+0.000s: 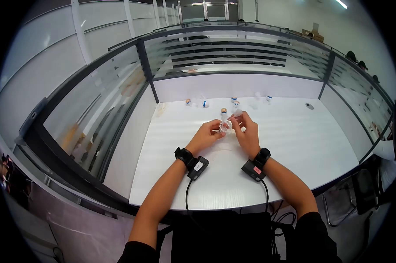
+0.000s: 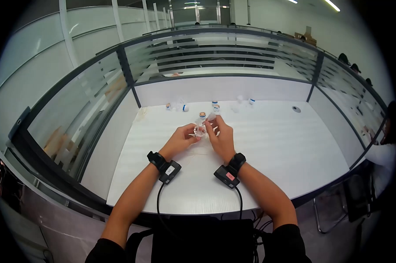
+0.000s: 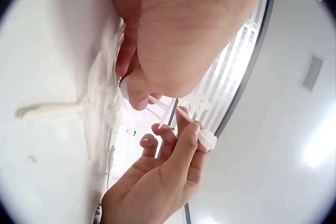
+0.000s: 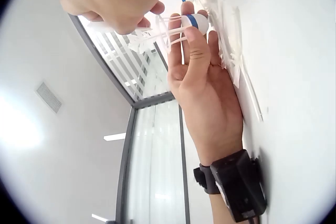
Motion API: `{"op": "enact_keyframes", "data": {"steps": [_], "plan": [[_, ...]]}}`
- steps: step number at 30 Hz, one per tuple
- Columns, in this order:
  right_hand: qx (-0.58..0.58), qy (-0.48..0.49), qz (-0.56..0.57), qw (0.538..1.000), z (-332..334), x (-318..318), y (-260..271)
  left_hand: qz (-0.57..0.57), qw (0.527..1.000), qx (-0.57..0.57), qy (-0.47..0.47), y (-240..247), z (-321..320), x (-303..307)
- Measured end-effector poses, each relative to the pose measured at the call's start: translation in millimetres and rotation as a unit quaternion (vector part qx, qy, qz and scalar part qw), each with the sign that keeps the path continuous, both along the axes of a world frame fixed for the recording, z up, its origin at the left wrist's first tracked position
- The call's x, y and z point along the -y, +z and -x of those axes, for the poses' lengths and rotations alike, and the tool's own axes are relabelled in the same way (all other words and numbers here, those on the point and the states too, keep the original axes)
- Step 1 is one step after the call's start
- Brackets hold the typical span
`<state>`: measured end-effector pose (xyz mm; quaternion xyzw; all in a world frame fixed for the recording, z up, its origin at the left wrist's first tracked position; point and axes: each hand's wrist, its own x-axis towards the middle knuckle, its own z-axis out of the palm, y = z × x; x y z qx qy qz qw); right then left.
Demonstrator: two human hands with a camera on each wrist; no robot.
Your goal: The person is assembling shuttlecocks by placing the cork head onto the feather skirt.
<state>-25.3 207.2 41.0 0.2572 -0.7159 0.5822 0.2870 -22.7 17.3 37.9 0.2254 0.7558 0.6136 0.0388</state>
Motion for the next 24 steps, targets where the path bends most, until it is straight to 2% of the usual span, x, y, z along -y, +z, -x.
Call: {"op": "enact_keyframes", "data": {"steps": [10,17,24], "plan": [[-0.009,-0.003,-0.031,0.999,3.4,-1.0,-5.6,0.026,0.999,0.02,0.001,4.4,-5.5,-0.5],[-0.031,-0.011,-0.039,0.999,4.2,-0.2,-4.2,0.014,1.0,-0.012,-0.004,-1.5,-1.3,-0.9],[0.008,-0.011,-0.058,0.998,-0.8,-0.3,-0.5,0.011,1.0,-0.007,-0.013,-3.3,1.6,-0.3]]}}
